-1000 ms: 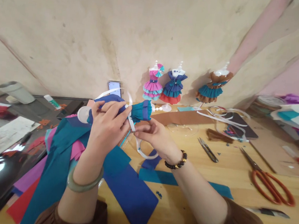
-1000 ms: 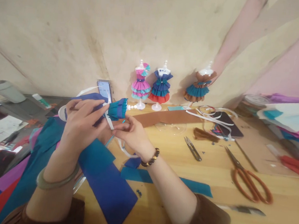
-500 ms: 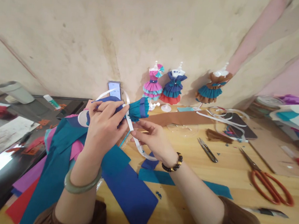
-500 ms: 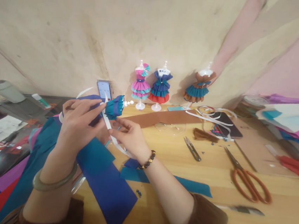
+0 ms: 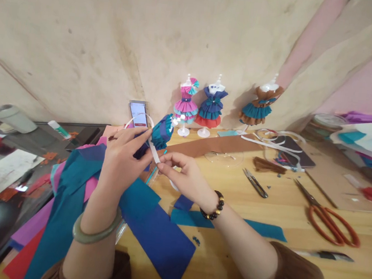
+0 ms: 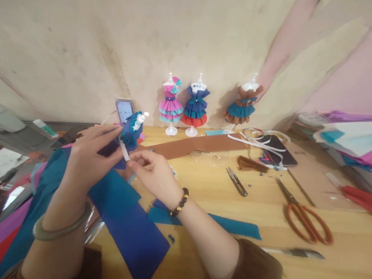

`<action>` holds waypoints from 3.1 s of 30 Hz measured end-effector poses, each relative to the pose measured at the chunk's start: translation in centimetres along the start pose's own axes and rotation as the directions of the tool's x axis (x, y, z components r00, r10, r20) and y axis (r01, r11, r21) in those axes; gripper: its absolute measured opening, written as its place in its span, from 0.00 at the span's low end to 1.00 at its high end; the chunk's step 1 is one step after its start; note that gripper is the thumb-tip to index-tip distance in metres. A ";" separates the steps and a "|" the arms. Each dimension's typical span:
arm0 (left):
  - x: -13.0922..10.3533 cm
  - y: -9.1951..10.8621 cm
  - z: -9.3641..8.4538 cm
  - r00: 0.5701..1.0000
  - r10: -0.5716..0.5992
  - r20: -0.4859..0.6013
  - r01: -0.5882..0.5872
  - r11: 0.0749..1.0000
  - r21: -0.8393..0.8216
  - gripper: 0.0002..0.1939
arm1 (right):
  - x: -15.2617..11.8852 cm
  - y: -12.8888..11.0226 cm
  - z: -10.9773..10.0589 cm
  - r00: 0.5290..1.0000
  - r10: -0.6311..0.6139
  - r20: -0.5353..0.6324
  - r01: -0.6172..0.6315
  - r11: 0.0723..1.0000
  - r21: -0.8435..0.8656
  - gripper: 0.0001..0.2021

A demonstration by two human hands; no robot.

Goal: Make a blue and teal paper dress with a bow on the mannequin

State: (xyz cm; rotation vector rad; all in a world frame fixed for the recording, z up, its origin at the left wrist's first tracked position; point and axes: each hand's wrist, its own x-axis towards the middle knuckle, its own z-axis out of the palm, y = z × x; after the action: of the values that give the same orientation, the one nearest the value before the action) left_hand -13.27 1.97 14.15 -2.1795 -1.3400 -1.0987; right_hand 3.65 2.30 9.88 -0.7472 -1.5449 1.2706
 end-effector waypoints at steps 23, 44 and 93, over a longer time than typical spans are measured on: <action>0.3 0.7 -0.2 0.961 -0.264 0.088 0.278 0.915 -0.292 0.15 | -0.7 -0.9 -0.1 0.994 -0.058 0.090 0.069 0.989 -0.132 0.22; 0.2 0.6 0.5 0.777 -0.529 0.340 0.600 0.460 -0.655 0.16 | -0.7 -1.6 -1.0 0.991 -0.125 0.055 0.134 0.967 -0.216 0.17; 0.2 0.7 1.3 0.814 -0.420 0.401 0.574 0.482 -0.662 0.17 | 0.1 -2.6 -1.3 0.973 0.220 0.068 -0.229 0.944 0.235 0.13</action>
State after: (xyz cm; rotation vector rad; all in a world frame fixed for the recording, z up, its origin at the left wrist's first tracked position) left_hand -12.05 2.59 13.50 -2.5444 -1.9452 -2.0576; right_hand 5.15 2.20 12.36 -0.7577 -1.3316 1.6193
